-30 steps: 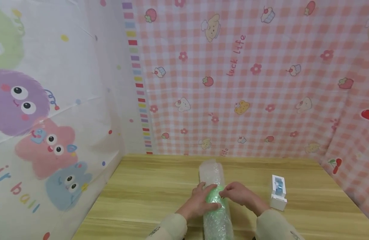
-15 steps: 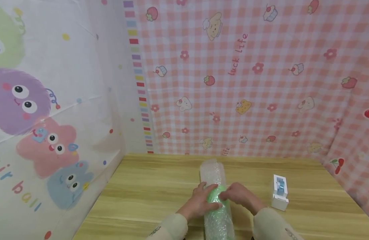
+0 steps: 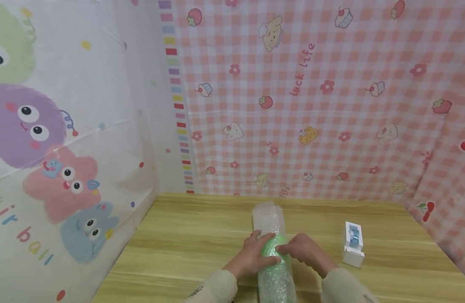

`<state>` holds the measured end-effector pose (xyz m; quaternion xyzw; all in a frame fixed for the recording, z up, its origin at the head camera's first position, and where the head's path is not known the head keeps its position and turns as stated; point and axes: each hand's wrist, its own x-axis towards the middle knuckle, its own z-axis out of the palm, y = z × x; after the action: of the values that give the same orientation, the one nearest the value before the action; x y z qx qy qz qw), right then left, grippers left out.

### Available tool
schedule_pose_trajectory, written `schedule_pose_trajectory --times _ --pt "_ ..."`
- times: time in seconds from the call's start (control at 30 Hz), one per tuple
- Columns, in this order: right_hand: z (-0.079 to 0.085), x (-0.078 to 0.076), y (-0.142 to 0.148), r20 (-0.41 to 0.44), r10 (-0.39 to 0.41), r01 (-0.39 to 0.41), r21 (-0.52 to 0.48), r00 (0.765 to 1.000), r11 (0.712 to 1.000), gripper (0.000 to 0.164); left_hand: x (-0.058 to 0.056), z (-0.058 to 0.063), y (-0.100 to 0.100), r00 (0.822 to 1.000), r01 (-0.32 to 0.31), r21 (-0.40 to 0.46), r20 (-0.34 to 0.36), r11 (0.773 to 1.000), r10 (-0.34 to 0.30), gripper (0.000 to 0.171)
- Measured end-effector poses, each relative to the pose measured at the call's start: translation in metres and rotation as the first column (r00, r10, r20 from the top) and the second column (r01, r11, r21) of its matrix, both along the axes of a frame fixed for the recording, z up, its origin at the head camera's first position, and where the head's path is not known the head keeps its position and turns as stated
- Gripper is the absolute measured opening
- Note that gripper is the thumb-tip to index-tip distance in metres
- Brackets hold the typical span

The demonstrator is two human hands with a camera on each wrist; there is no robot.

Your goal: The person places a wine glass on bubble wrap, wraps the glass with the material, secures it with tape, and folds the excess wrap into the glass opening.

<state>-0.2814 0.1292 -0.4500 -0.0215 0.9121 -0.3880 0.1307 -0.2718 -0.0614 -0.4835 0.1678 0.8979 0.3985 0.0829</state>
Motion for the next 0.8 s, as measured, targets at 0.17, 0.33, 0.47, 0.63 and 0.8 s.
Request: schedule_pose_trajectory --times 0.17,0.33,0.47,0.63,0.8 --pt "-0.01 0.005 0.008 0.027 -0.004 0.003 0.009 1.0 1.0 0.047 -0.001 0.0 0.0 1.0 0.007 -0.001 -0.014 1.0 -0.007 0.071" --pt "-0.028 0.007 0.019 0.103 0.002 0.016 -0.175 0.995 0.985 0.047 -0.002 -0.002 0.001 1.0 0.01 0.002 -0.021 1.0 -0.01 0.07" --pt "-0.037 0.008 0.026 0.129 0.023 0.015 -0.286 0.991 0.958 0.042 0.0 -0.004 0.002 0.999 -0.004 0.023 -0.039 1.0 0.005 0.069" --pt "-0.041 0.008 0.029 0.143 0.045 0.008 -0.352 0.989 0.936 0.036 -0.003 -0.006 0.004 0.999 -0.041 0.1 -0.023 0.994 0.044 0.057" --pt "-0.042 0.007 0.025 0.162 0.043 0.022 -0.383 0.986 0.924 0.04 -0.01 -0.008 0.007 0.99 -0.135 0.231 -0.014 0.964 0.142 0.05"
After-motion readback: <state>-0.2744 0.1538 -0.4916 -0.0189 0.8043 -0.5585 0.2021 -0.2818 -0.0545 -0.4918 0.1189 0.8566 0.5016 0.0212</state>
